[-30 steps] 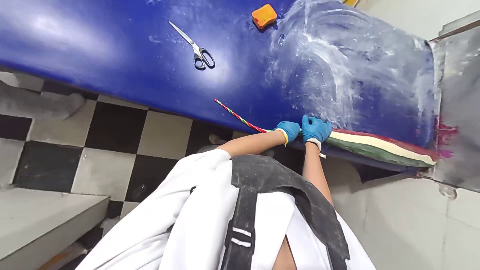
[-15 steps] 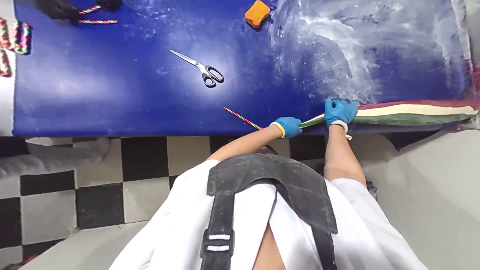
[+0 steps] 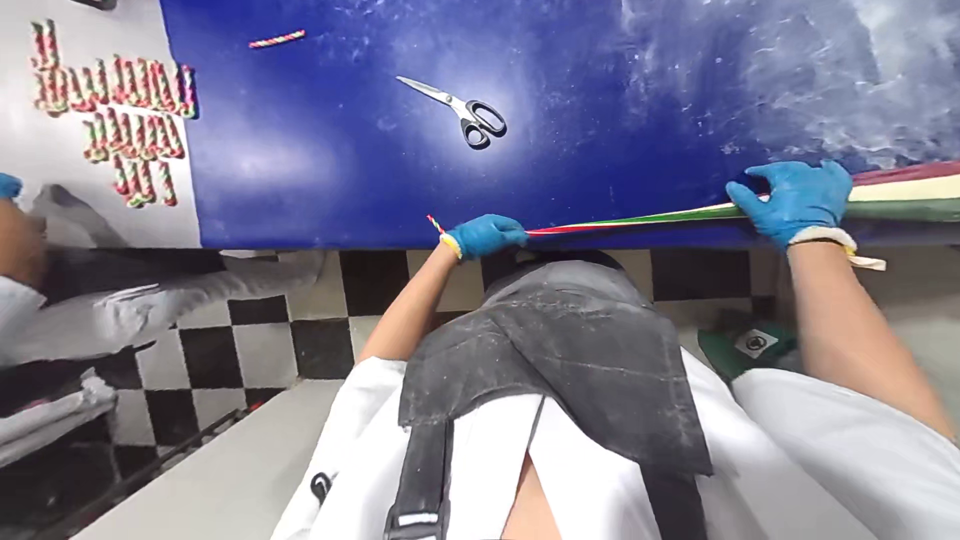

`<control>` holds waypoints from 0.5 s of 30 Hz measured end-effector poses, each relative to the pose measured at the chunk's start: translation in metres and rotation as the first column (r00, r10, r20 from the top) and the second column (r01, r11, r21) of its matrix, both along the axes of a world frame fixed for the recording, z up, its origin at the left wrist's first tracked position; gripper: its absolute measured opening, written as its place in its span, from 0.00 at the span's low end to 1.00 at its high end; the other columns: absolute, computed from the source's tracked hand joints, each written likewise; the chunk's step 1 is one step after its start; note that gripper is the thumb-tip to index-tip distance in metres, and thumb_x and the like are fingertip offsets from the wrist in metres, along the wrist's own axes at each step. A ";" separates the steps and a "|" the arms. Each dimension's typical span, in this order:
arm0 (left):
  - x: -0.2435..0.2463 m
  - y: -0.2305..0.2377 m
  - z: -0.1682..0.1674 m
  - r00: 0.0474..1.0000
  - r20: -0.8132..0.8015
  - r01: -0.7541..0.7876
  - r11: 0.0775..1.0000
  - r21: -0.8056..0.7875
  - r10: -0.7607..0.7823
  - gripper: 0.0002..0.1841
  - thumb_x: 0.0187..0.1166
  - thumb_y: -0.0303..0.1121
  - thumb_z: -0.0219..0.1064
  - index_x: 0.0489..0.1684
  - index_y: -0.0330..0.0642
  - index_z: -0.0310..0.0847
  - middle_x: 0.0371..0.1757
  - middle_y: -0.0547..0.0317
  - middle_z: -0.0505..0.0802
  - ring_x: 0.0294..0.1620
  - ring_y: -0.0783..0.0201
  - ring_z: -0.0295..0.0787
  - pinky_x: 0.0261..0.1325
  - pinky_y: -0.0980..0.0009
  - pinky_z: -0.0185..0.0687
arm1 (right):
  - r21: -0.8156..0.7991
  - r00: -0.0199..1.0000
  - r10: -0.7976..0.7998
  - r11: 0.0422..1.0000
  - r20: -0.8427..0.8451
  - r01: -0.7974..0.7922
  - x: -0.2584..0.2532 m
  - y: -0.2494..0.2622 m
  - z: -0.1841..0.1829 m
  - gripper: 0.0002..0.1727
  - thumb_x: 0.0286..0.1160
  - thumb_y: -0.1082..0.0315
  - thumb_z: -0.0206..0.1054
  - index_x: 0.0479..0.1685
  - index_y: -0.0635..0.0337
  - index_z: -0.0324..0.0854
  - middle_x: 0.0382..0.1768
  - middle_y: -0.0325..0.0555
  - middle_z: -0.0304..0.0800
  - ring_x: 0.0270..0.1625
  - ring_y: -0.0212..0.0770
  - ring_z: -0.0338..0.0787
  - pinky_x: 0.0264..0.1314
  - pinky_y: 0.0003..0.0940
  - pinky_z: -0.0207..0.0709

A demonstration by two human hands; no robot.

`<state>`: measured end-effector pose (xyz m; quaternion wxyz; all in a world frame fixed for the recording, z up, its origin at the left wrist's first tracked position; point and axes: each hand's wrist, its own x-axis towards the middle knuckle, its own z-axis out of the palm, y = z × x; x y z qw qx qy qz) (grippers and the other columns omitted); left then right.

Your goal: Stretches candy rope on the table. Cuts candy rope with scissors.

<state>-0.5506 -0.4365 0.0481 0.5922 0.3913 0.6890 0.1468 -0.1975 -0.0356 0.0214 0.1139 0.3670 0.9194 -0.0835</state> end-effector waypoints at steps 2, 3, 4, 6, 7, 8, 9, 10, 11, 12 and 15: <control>-0.032 -0.030 -0.001 0.996 -0.007 -0.092 0.988 -0.124 0.092 0.20 0.91 0.48 0.56 0.55 0.47 0.91 0.44 0.55 0.94 0.37 0.63 0.85 0.42 0.59 0.81 | -0.063 0.995 0.096 0.994 0.026 -0.094 -0.001 -0.006 0.001 0.43 0.69 0.26 0.63 0.71 0.52 0.83 0.71 0.60 0.85 0.76 0.64 0.81 0.87 0.73 0.52; -0.050 -0.047 -0.002 0.989 -0.045 -0.145 0.973 -0.182 0.139 0.21 0.92 0.50 0.54 0.52 0.46 0.91 0.42 0.54 0.93 0.34 0.63 0.84 0.39 0.59 0.80 | -0.081 0.989 0.140 0.987 0.045 -0.136 -0.003 -0.009 0.003 0.45 0.64 0.26 0.68 0.72 0.53 0.82 0.73 0.61 0.83 0.77 0.66 0.80 0.86 0.73 0.55; -0.069 -0.066 -0.001 0.975 -0.103 -0.215 0.947 -0.239 0.196 0.24 0.92 0.51 0.52 0.51 0.43 0.91 0.44 0.52 0.94 0.37 0.60 0.86 0.44 0.55 0.82 | -0.089 0.982 0.179 0.981 0.066 -0.173 -0.006 -0.013 0.004 0.50 0.58 0.23 0.71 0.74 0.53 0.81 0.74 0.61 0.81 0.77 0.66 0.79 0.84 0.72 0.59; -0.095 -0.104 0.011 0.883 -0.333 -0.437 0.838 -0.326 0.331 0.26 0.91 0.54 0.54 0.55 0.41 0.89 0.51 0.45 0.94 0.50 0.49 0.91 0.56 0.43 0.84 | -0.112 0.972 0.212 0.973 0.101 -0.201 -0.009 -0.022 0.004 0.57 0.48 0.19 0.73 0.77 0.52 0.79 0.76 0.60 0.79 0.77 0.67 0.77 0.79 0.70 0.64; -0.096 -0.118 0.019 0.785 -0.530 -0.536 0.782 -0.319 0.322 0.25 0.89 0.54 0.55 0.58 0.42 0.89 0.55 0.42 0.94 0.56 0.44 0.91 0.60 0.38 0.82 | -0.132 0.972 0.211 0.972 0.105 -0.196 -0.011 -0.025 0.004 0.56 0.48 0.21 0.76 0.78 0.52 0.79 0.77 0.61 0.78 0.78 0.68 0.76 0.78 0.71 0.64; -0.089 -0.124 0.029 0.636 -0.729 -0.605 0.750 -0.267 0.254 0.24 0.88 0.53 0.56 0.61 0.43 0.88 0.61 0.38 0.92 0.64 0.37 0.88 0.66 0.31 0.78 | -0.141 0.972 0.209 0.971 0.105 -0.194 -0.012 -0.027 0.002 0.54 0.50 0.24 0.77 0.77 0.52 0.79 0.78 0.61 0.77 0.78 0.68 0.76 0.78 0.72 0.64; -0.073 -0.124 0.033 0.455 -0.866 -0.637 0.755 -0.156 0.205 0.24 0.87 0.49 0.57 0.65 0.40 0.85 0.66 0.32 0.89 0.70 0.31 0.84 0.70 0.27 0.73 | -0.137 0.972 0.212 0.971 0.100 -0.197 -0.011 -0.028 -0.001 0.52 0.52 0.25 0.77 0.77 0.51 0.79 0.78 0.60 0.77 0.78 0.68 0.76 0.78 0.71 0.64; -0.051 -0.118 0.029 0.315 -0.925 -0.608 0.794 -0.027 0.210 0.26 0.87 0.48 0.55 0.72 0.38 0.81 0.72 0.30 0.84 0.75 0.30 0.78 0.76 0.29 0.67 | -0.136 0.972 0.219 0.969 0.088 -0.206 -0.011 -0.028 -0.003 0.51 0.54 0.27 0.77 0.77 0.52 0.79 0.77 0.61 0.77 0.77 0.68 0.76 0.77 0.71 0.65; -0.025 -0.108 0.018 0.260 -0.931 -0.535 0.841 0.084 0.258 0.29 0.89 0.51 0.52 0.79 0.38 0.76 0.77 0.32 0.81 0.81 0.33 0.74 0.82 0.33 0.63 | -0.140 0.971 0.227 0.967 0.074 -0.215 -0.011 -0.028 -0.005 0.49 0.56 0.27 0.77 0.76 0.52 0.80 0.77 0.61 0.78 0.77 0.68 0.77 0.77 0.71 0.65; 0.004 -0.090 0.004 0.281 -0.907 -0.456 0.875 0.161 0.314 0.34 0.88 0.55 0.50 0.84 0.39 0.71 0.82 0.35 0.78 0.85 0.37 0.70 0.87 0.36 0.58 | -0.152 0.971 0.232 0.963 0.062 -0.221 -0.010 -0.029 -0.006 0.48 0.58 0.28 0.76 0.75 0.52 0.81 0.76 0.61 0.79 0.76 0.68 0.77 0.77 0.71 0.65; 0.080 -0.020 -0.035 0.338 -0.872 -0.311 0.916 0.252 0.354 0.51 0.81 0.72 0.47 0.90 0.32 0.59 0.89 0.32 0.68 0.92 0.35 0.56 0.91 0.29 0.37 | -0.191 0.966 0.254 0.951 0.040 -0.243 -0.010 -0.029 -0.005 0.43 0.62 0.31 0.75 0.73 0.52 0.82 0.73 0.61 0.81 0.75 0.68 0.79 0.75 0.72 0.66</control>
